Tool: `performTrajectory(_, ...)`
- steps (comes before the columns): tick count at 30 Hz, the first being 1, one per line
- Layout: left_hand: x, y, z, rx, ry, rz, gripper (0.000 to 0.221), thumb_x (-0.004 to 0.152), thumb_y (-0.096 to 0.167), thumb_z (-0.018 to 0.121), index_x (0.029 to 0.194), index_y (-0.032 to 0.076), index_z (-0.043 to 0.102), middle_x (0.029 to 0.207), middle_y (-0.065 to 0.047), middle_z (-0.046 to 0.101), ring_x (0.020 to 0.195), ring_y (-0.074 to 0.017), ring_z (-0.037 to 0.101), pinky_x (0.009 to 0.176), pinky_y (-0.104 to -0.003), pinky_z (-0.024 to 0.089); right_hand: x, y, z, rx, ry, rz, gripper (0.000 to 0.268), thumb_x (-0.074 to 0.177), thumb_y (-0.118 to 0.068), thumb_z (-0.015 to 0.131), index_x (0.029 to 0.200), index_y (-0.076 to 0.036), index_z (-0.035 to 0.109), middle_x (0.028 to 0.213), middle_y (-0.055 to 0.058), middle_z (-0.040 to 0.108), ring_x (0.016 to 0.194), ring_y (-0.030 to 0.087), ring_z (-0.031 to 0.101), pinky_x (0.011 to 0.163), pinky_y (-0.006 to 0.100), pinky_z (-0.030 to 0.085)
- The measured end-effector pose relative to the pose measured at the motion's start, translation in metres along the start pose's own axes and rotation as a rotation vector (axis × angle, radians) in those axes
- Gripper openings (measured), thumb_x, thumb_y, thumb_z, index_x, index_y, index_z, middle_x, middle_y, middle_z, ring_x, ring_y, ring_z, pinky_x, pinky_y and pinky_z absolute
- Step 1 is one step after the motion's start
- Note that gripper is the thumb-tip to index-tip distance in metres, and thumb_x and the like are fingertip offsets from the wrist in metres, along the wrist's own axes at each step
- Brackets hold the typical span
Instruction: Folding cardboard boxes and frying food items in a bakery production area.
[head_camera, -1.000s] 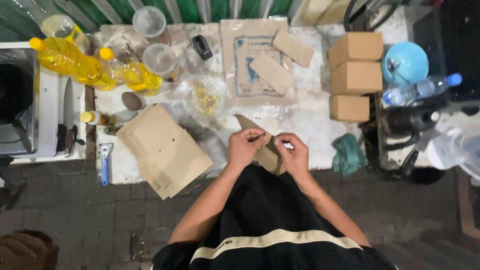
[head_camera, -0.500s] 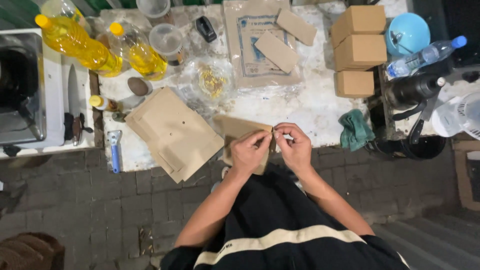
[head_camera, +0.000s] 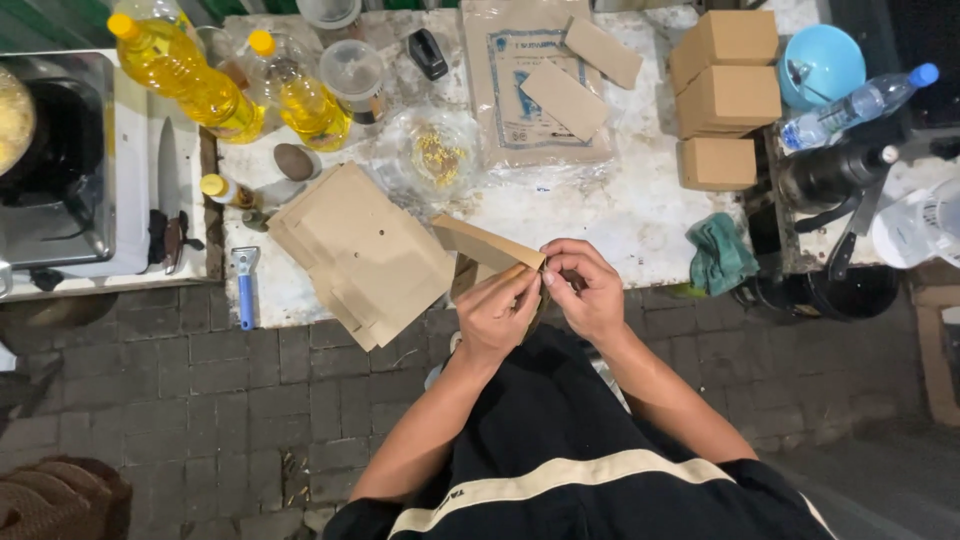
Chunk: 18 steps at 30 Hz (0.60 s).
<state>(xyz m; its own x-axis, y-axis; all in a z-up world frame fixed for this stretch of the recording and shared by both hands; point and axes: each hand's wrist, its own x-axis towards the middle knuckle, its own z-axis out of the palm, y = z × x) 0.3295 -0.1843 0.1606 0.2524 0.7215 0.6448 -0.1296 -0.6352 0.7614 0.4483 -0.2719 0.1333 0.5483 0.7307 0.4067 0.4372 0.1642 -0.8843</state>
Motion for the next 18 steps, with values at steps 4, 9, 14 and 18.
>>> performTrajectory(4, 0.000, -0.001, -0.012, -0.038, -0.075, -0.001, 0.011, 0.079, -0.002, 0.077, 0.088, 0.004, 0.080, 0.079, -0.012, 0.076, 0.054, -0.0250, 0.069, 0.044, -0.029, 0.055, -0.003, -0.006, 0.003, -0.007, -0.023, 0.012, 0.010, 0.088, -0.006, 0.073, 0.084, 0.002, 0.069, 0.101, 0.017, 0.070, 0.082, 0.021, 0.067, 0.061, 0.027, 0.057)
performTrajectory(9, 0.001, -0.009, -0.026, -0.200, -0.208, -0.147, 0.013, 0.080, -0.003, 0.077, 0.090, 0.004, 0.079, 0.080, -0.014, 0.076, 0.054, -0.0288, 0.069, 0.045, -0.033, 0.056, 0.002, -0.030, 0.007, 0.056, -0.032, 0.126, 0.009, 0.087, -0.004, 0.074, 0.085, 0.003, 0.069, 0.103, 0.018, 0.070, 0.087, 0.021, 0.068, 0.067, 0.027, 0.059)
performTrajectory(14, -0.014, -0.030, -0.022, -0.676, -0.298, -0.640, 0.011, 0.086, -0.009, 0.065, 0.087, -0.004, 0.075, 0.072, -0.015, 0.073, 0.059, -0.0186, 0.070, 0.053, -0.032, 0.062, -0.003, -0.027, 0.007, 0.198, -0.006, 0.291, 0.021, 0.081, -0.004, 0.079, 0.089, 0.002, 0.061, 0.104, 0.015, 0.069, 0.092, 0.015, 0.066, 0.068, 0.023, 0.061)
performTrajectory(18, -0.015, -0.014, -0.020, -0.664, -0.275, -0.646, 0.010, 0.088, -0.010, 0.064, 0.087, -0.005, 0.073, 0.069, -0.013, 0.070, 0.061, -0.0133, 0.067, 0.055, -0.033, 0.061, -0.006, -0.027, 0.001, 0.107, -0.029, 0.265, 0.021, 0.080, -0.004, 0.080, 0.086, 0.003, 0.062, 0.101, 0.017, 0.069, 0.091, 0.019, 0.069, 0.065, 0.025, 0.062)
